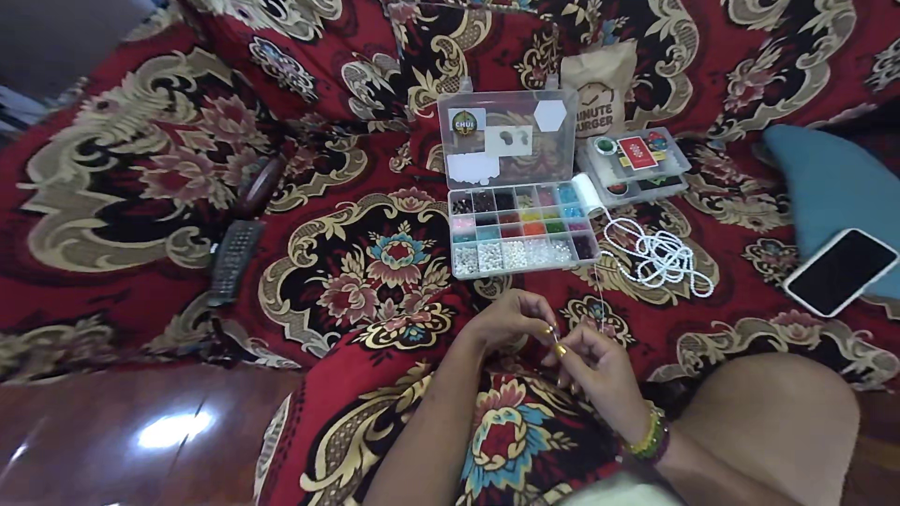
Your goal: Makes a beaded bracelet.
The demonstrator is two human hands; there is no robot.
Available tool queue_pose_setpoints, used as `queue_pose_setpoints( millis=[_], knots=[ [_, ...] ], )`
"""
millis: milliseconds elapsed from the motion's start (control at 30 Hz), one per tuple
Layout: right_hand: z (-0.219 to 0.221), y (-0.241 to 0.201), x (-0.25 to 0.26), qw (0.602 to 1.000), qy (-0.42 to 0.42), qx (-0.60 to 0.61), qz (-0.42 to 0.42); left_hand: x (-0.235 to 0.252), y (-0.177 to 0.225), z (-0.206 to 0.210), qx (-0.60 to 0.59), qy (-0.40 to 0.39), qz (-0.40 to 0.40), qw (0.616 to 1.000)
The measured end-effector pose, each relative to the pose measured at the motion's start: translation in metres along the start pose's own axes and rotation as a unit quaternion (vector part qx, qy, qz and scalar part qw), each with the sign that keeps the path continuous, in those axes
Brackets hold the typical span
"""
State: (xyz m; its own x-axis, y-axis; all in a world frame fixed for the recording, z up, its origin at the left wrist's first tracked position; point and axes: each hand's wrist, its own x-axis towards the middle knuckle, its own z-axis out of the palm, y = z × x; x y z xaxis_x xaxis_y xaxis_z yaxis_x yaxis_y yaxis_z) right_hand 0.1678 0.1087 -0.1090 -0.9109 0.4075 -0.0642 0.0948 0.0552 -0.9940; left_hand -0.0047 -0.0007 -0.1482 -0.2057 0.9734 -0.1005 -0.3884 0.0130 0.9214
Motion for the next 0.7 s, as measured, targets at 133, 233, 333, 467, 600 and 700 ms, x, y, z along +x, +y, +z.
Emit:
queue_pose_setpoints(
  millis=[133,233,333,467,600,700],
  knots=[
    [0.0004,-0.0005,0.0002,1.0,-0.004,0.001,0.0,0.0003,-0.0008,-0.0008,0.0,0.002,-0.001,1.0],
    [0.0003,-0.0015,0.0007,1.0,-0.006,-0.003,0.007,-0.0003,0.0001,-0.0003,0.001,0.003,-0.004,1.0],
    [0.0004,-0.0014,0.0003,1.0,-0.003,-0.001,0.005,0.0,-0.0008,-0.0006,-0.002,-0.003,0.002,1.0],
    [-0.0011,-0.0007,-0.0008,1.0,-0.004,0.001,0.005,0.0011,-0.0009,0.0004,-0.001,-0.003,-0.001,1.0],
    [-0.0025,0.001,-0.0012,1.0,-0.004,0.004,0.009,0.0021,-0.0022,0.0011,0.007,-0.009,-0.008,1.0],
    [-0.0032,0.0014,-0.0012,1.0,-0.008,-0.001,0.019,0.0025,-0.0029,0.001,0.022,-0.02,-0.007,1.0]
  ],
)
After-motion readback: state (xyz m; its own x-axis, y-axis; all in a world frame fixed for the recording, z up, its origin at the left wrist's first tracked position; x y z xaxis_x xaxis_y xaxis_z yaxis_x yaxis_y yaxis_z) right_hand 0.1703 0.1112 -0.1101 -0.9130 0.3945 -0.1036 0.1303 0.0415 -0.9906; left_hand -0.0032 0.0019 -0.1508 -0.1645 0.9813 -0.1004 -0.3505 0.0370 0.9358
